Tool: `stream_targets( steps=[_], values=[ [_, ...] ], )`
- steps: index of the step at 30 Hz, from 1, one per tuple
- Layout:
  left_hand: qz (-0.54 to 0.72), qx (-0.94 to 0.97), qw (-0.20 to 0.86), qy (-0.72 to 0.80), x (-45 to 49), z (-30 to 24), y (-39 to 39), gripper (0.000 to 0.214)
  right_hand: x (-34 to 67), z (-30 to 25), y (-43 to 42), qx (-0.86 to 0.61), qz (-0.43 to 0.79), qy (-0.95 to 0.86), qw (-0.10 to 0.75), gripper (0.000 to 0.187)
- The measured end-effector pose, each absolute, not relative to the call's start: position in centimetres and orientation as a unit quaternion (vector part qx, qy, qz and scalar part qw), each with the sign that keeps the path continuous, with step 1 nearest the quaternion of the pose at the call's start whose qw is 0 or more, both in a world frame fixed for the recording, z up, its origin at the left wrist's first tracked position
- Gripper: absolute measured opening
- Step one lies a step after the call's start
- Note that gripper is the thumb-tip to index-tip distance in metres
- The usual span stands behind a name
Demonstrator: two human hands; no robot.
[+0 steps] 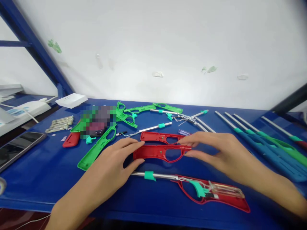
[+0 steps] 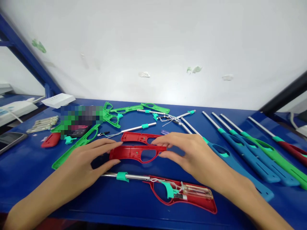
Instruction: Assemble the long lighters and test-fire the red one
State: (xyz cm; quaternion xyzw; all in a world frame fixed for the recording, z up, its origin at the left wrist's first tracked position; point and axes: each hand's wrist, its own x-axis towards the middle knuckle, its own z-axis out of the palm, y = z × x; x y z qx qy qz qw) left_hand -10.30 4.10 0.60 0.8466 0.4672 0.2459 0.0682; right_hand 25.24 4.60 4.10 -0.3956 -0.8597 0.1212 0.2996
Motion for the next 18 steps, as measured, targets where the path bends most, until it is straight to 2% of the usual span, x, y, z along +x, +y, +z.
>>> stream_targets(
  steps=[5, 9, 11, 15, 18],
  values=[
    [0.322, 0.833, 0.024, 0.451, -10.4, 0.8, 3.7, 0.037, 24.7, 5.0, 3.6, -0.415, 0.138, -0.821, 0.367, 0.018],
    [0.334, 0.832, -0.004, 0.443, -10.0, 2.0, 2.8, 0.04, 24.1, 5.8, 2.9, -0.416, 0.16, -0.791, 0.419, 0.013],
    [0.328, 0.838, 0.008, 0.436, -9.4, 2.7, 2.1, 0.038, 23.8, 6.3, 2.6, -0.422, 0.213, -0.752, 0.459, 0.022],
    [0.346, 0.818, 0.075, 0.453, -7.0, 3.5, 0.0, 0.035, 23.0, 6.7, 1.1, -0.433, 0.377, -0.605, 0.551, 0.06],
    [0.387, 0.783, 0.135, 0.468, -4.2, 3.5, -1.7, 0.029, 22.0, 6.0, -1.5, -0.464, 0.439, -0.568, 0.519, 0.055]
  ],
)
